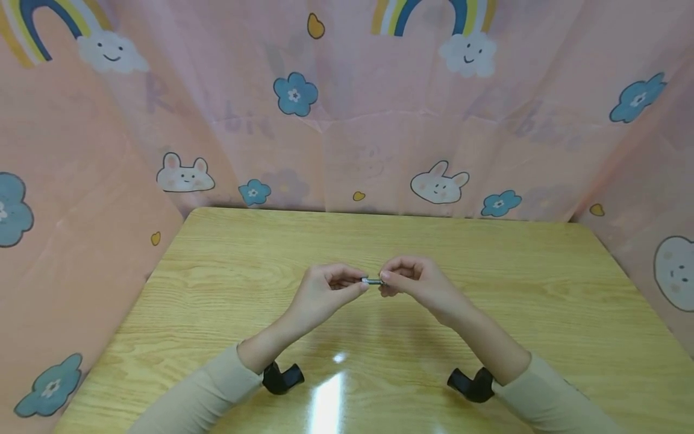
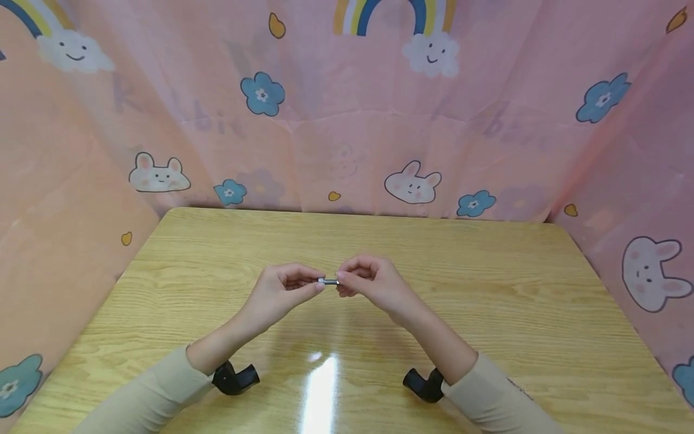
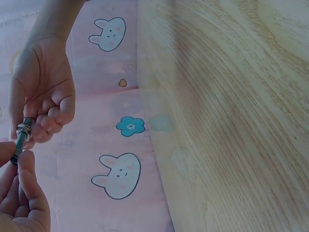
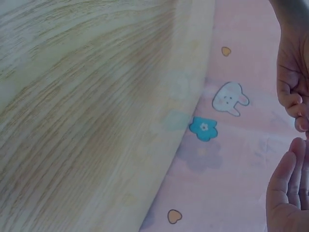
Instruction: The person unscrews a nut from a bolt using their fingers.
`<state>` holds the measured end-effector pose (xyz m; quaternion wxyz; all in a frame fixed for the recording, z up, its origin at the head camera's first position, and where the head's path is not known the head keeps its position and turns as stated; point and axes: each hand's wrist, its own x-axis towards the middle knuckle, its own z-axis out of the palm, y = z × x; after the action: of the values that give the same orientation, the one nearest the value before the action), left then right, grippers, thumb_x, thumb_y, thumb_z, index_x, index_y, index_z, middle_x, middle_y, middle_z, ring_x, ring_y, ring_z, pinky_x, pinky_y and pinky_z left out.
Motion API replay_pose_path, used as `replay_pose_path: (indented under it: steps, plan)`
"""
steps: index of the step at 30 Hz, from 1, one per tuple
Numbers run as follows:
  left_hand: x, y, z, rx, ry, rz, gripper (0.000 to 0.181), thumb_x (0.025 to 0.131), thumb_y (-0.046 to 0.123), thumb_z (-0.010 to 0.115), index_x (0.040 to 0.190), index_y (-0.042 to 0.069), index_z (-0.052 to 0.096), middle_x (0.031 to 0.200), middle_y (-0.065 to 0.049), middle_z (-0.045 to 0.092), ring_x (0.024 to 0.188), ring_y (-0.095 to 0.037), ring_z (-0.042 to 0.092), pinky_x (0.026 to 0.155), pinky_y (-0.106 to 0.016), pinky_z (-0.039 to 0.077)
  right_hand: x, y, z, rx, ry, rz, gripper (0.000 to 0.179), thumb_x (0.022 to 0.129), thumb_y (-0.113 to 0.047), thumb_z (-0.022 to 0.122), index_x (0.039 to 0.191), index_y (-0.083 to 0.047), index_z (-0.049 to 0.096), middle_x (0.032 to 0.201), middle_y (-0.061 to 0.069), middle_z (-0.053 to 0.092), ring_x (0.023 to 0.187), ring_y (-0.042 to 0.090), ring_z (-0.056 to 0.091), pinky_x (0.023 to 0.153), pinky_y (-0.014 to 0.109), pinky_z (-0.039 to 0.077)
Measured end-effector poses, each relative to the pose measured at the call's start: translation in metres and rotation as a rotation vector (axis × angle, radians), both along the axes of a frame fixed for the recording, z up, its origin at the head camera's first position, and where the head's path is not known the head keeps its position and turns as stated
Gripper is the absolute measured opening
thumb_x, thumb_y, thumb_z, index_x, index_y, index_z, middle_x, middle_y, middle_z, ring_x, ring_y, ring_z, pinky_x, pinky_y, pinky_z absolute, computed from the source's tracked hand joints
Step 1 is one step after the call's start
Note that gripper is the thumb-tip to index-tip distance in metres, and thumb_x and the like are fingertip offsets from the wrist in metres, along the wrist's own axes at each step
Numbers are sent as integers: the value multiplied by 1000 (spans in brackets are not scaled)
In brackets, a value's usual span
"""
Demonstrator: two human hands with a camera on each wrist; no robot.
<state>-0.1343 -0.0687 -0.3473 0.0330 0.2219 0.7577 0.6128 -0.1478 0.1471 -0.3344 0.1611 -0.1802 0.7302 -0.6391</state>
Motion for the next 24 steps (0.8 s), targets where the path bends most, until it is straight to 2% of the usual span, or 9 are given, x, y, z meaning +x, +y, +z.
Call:
replay_pose_path:
  steps: [4, 6, 10, 13, 16, 19, 21, 24]
  plan:
    - [0, -1, 0, 4, -7, -3, 18, 86, 13, 68, 100, 1, 69, 92, -8, 69, 81, -26, 65, 69, -28, 53, 1, 1, 1, -17, 9, 4, 27, 85, -6, 66, 107, 7, 56, 101, 11, 60, 91, 19, 61, 80, 34, 52]
    - [0, -1, 0, 2, -9, 0, 18, 86, 13, 68, 100, 1, 69, 92, -8, 69, 80, -25, 65, 69, -28, 53, 2, 1, 2, -10, 14, 8, 27, 86, -8, 65, 108, 5, 56, 103, 12, 60, 92, 19, 61, 80, 33, 52]
    - [0, 0, 1, -10, -5, 12, 17, 86, 14, 68, 99, 3, 70, 91, -6, 69, 78, -20, 65, 68, -28, 53, 1, 0, 1, 21, -3, 3, 24, 94, -17, 58, 106, 4, 58, 89, 6, 66, 82, 19, 65, 78, 36, 52]
    - [0, 1, 2, -14, 6, 14, 17, 86, 15, 68, 99, 4, 70, 90, -6, 69, 78, -17, 65, 68, -28, 54, 1, 0, 1, 17, -16, -4, 23, 95, -17, 56, 102, 5, 59, 82, 4, 67, 77, 18, 66, 77, 37, 53]
    - [0, 2, 3, -8, 8, 3, 17, 86, 14, 68, 99, 3, 70, 91, -6, 69, 78, -16, 65, 68, -29, 54, 3, 2, 2, 4, -11, -14, 20, 91, -10, 61, 103, 5, 58, 88, 5, 65, 81, 17, 65, 78, 34, 52]
    - [0, 2, 2, -2, 8, -3, 17, 86, 13, 68, 99, 2, 70, 91, -7, 69, 79, -20, 65, 69, -28, 53, 4, 4, 4, 2, 1, -18, 26, 86, -7, 66, 107, 5, 57, 98, 8, 61, 88, 19, 62, 79, 31, 52]
    - [0, 2, 2, 3, 6, -1, 17, 86, 12, 68, 100, 2, 70, 91, -7, 69, 79, -22, 66, 69, -28, 53, 4, 3, 4, 19, 3, -20, 28, 87, -10, 65, 109, 4, 56, 100, 9, 61, 89, 20, 62, 80, 32, 52]
    - [0, 1, 1, -4, 6, 6, 18, 86, 13, 68, 100, 2, 70, 91, -7, 69, 79, -20, 66, 69, -28, 54, 2, 2, 2, 45, 3, -28, 28, 92, -17, 61, 108, 6, 57, 93, 7, 64, 83, 20, 64, 80, 36, 52]
